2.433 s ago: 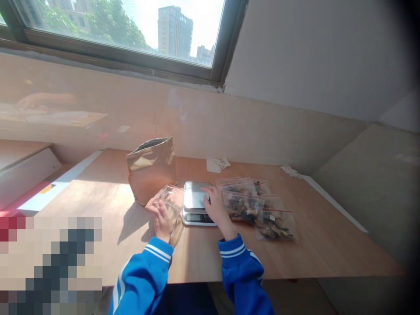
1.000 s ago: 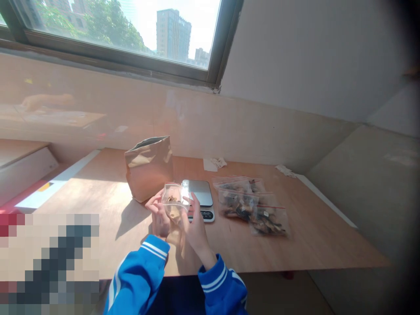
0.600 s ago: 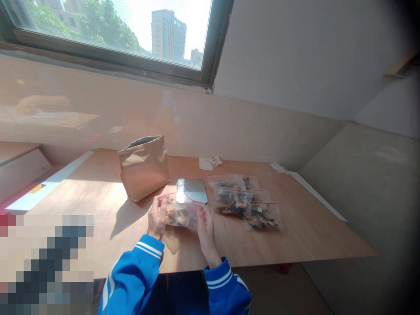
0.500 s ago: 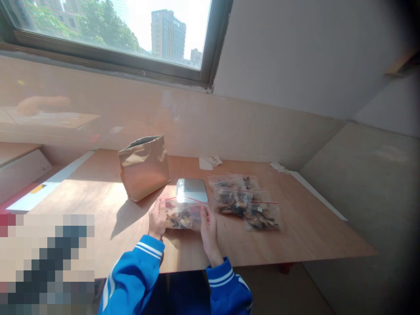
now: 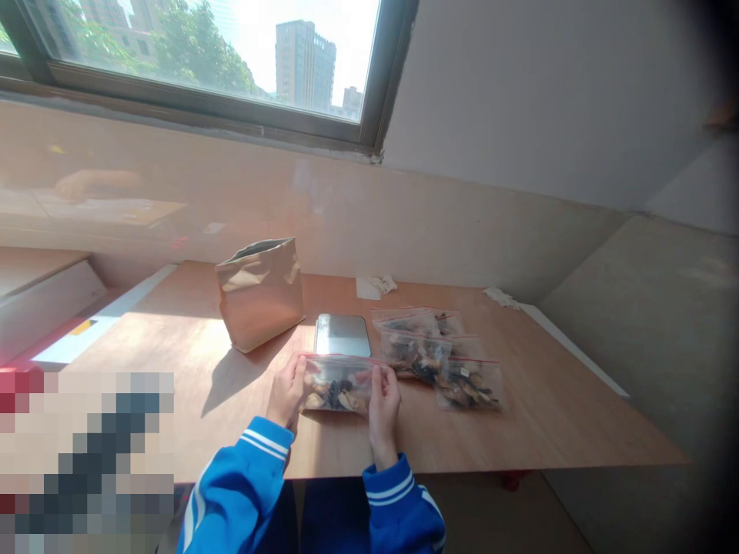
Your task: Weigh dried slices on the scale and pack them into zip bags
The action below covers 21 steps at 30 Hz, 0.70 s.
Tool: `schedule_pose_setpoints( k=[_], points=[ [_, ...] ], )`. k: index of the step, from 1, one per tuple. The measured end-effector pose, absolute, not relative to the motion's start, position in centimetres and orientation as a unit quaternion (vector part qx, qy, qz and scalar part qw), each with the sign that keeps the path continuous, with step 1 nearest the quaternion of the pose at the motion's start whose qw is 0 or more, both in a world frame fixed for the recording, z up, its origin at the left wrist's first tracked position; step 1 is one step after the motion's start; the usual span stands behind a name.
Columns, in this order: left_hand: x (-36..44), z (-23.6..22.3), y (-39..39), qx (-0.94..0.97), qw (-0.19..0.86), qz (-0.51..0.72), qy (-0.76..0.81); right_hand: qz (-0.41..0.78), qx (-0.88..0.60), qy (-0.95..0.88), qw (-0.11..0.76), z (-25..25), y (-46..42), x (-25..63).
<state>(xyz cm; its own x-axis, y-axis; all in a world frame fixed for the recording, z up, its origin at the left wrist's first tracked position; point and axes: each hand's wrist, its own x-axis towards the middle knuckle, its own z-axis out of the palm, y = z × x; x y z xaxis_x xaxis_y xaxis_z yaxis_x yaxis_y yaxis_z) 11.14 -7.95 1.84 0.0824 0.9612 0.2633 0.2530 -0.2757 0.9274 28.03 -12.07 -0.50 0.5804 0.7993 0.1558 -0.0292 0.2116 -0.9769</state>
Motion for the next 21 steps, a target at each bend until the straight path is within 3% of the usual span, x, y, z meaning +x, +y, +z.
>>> schedule_pose_setpoints(
  k=[21],
  points=[
    [11.0, 1.2, -8.03, 0.562, 0.368, 0.525, 0.523, 0.231, -0.588, -0.358, 0.687, -0.64, -12.36, 28.41]
  ],
)
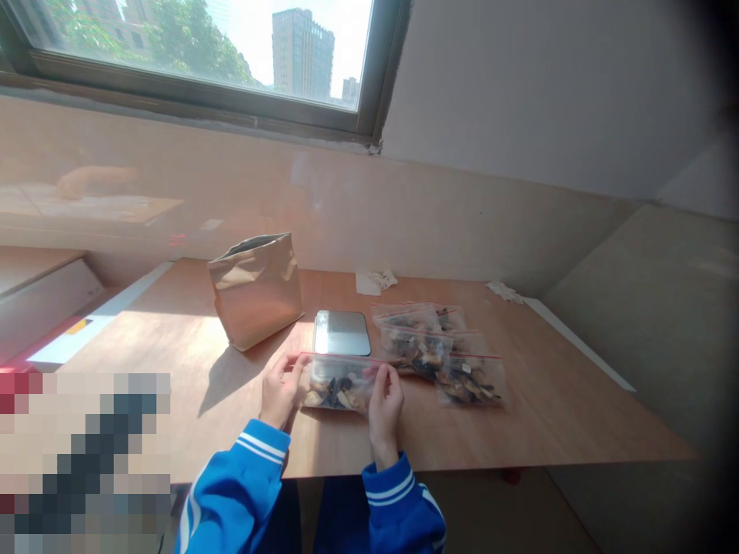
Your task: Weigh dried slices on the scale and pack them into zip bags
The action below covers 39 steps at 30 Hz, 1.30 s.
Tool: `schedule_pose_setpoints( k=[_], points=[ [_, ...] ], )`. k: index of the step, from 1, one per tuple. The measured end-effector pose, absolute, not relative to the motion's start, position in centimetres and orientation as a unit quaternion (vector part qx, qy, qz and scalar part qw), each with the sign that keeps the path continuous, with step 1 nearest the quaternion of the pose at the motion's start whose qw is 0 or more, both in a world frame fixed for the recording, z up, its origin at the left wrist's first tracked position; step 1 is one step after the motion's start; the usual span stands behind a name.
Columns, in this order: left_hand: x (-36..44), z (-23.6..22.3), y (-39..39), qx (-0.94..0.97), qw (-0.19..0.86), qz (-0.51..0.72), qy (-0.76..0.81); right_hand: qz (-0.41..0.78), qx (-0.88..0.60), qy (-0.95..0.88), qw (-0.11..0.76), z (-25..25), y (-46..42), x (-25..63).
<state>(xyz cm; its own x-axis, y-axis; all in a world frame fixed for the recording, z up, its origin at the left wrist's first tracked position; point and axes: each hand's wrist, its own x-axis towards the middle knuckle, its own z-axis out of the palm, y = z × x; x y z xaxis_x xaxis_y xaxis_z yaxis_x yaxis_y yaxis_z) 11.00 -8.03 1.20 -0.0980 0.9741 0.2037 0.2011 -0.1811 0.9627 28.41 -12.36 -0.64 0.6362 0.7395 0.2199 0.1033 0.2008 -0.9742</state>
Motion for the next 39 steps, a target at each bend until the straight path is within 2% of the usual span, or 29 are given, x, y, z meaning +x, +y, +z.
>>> schedule_pose_setpoints(
  k=[6, 10, 16, 26, 39],
  points=[
    [10.8, 1.4, -8.5, 0.573, 0.348, 0.531, 0.518, 0.253, -0.577, -0.335, 0.701, -0.5, -12.4, 28.3],
    [10.7, 1.7, -8.9, 0.605, 0.286, 0.519, 0.532, 0.269, -0.575, -0.322, 0.702, -0.6, -12.5, 28.2],
    [10.8, 1.7, -9.1, 0.625, 0.234, 0.525, 0.528, 0.234, -0.588, -0.35, 0.69, -0.7, -12.5, 28.3],
    [10.8, 1.8, -9.6, 0.593, 0.292, 0.521, 0.54, 0.212, -0.583, -0.357, 0.698, -0.7, -12.3, 28.3],
    [10.9, 2.0, -9.3, 0.563, 0.398, 0.541, 0.481, 0.277, -0.552, -0.355, 0.702, -0.3, -12.6, 28.0]
  ],
)
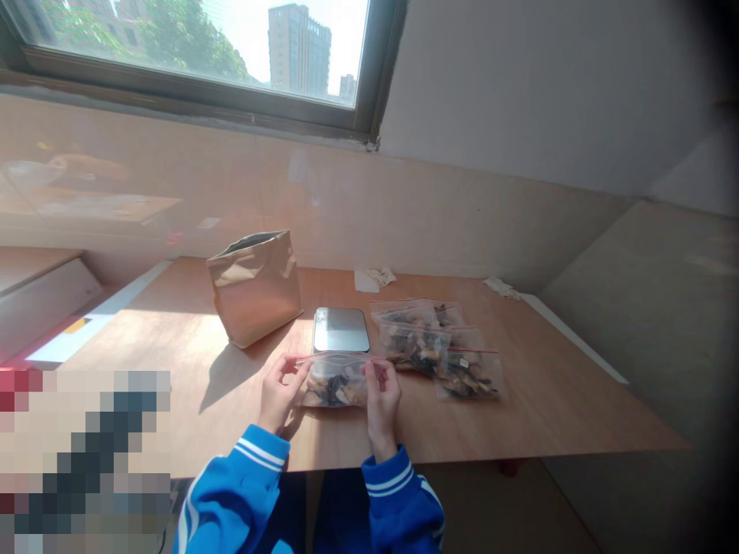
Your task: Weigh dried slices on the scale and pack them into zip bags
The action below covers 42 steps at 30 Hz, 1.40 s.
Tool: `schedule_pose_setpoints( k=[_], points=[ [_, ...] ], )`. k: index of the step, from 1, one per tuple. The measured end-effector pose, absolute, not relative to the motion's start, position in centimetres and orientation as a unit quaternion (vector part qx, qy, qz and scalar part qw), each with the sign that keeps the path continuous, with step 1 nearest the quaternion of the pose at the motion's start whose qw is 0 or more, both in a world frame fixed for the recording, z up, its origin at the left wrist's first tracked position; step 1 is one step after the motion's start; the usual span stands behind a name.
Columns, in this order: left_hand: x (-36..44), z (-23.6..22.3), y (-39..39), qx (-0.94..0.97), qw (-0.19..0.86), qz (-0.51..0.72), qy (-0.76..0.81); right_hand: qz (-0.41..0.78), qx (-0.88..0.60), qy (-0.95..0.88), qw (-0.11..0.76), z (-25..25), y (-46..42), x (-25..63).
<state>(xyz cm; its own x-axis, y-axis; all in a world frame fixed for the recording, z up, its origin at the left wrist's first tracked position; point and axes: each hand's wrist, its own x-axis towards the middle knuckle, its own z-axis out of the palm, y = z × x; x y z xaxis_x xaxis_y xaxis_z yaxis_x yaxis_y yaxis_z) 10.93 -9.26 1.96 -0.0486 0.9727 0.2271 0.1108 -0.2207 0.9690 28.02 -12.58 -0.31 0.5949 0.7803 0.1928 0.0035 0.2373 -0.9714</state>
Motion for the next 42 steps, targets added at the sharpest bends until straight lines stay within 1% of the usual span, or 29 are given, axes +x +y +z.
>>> schedule_pose_setpoints(
  k=[6, 11, 13, 16, 18, 22, 26, 30, 35, 42],
  points=[
    [10.8, 1.9, -9.1, 0.519, 0.444, 0.558, 0.471, 0.266, -0.552, -0.356, 0.706, 0.1, -12.6, 28.1],
    [10.8, 2.1, -9.1, 0.508, 0.459, 0.563, 0.462, 0.271, -0.548, -0.356, 0.707, 0.2, -12.6, 28.0],
    [10.9, 2.3, -9.3, 0.499, 0.486, 0.557, 0.452, 0.275, -0.549, -0.358, 0.704, 0.2, -12.6, 28.1],
    [11.1, 2.7, -9.5, 0.483, 0.542, 0.534, 0.433, 0.317, -0.534, -0.357, 0.697, 0.3, -12.6, 28.1],
    [11.2, 2.7, -9.6, 0.48, 0.558, 0.521, 0.432, 0.361, -0.508, -0.351, 0.699, 0.3, -12.6, 28.1],
    [11.2, 2.3, -9.4, 0.473, 0.542, 0.535, 0.442, 0.405, -0.478, -0.369, 0.686, 0.3, -12.6, 27.9],
    [11.1, 2.2, -9.4, 0.491, 0.519, 0.543, 0.441, 0.38, -0.494, -0.394, 0.675, 0.1, -12.4, 27.7],
    [11.1, 2.7, -9.5, 0.509, 0.522, 0.525, 0.44, 0.349, -0.517, -0.374, 0.686, -0.1, -12.2, 27.6],
    [11.1, 2.8, -9.6, 0.497, 0.513, 0.54, 0.445, 0.314, -0.54, -0.397, 0.672, -0.5, -12.1, 27.9],
    [11.0, 2.3, -9.5, 0.536, 0.484, 0.537, 0.437, 0.29, -0.54, -0.386, 0.689, -0.7, -12.1, 28.2]
  ],
)
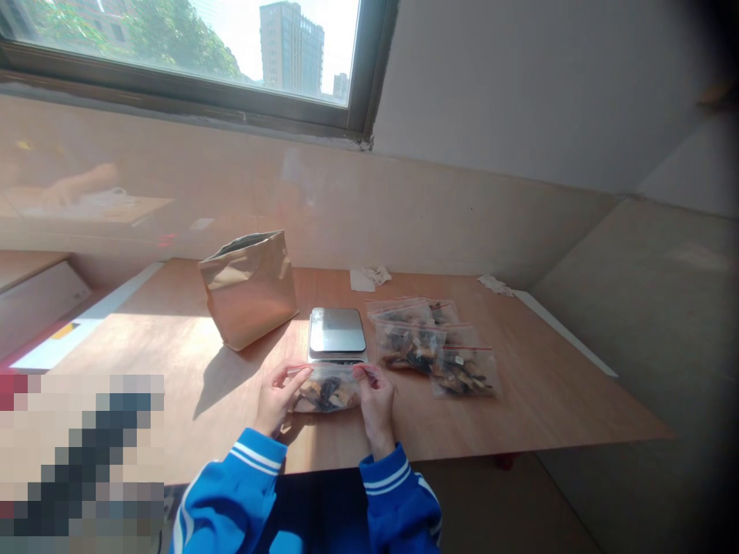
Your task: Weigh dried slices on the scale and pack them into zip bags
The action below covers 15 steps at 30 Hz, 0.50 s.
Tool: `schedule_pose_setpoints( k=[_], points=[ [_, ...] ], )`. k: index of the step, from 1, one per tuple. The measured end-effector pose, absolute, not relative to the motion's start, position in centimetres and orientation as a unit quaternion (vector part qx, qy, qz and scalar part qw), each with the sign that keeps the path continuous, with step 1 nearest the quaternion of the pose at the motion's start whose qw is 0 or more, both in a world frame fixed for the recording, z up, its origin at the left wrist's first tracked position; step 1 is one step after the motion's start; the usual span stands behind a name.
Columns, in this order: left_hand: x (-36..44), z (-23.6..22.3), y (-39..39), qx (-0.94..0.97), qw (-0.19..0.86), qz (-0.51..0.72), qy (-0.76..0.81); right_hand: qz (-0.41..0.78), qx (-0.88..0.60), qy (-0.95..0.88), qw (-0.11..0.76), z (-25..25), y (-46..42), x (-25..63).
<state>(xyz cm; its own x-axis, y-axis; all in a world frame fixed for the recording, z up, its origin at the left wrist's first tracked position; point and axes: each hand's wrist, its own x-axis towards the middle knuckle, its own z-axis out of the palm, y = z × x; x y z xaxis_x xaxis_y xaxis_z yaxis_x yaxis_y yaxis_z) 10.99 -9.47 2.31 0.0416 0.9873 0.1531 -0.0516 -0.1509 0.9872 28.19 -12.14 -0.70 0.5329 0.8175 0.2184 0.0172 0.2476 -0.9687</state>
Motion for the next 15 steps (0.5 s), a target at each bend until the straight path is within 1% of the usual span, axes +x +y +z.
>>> schedule_pose_setpoints(
  k=[5, 11, 15],
  points=[
    [11.1, 2.7, -9.6, 0.547, 0.489, 0.519, 0.437, 0.327, -0.516, -0.384, 0.693, -0.2, -12.4, 28.0],
    [11.3, 2.5, -9.7, 0.496, 0.533, 0.508, 0.459, 0.45, -0.454, -0.381, 0.668, 0.8, -13.0, 27.8],
    [11.2, 2.1, -9.5, 0.455, 0.55, 0.518, 0.471, 0.447, -0.454, -0.422, 0.645, 1.5, -13.3, 27.8]
  ],
)
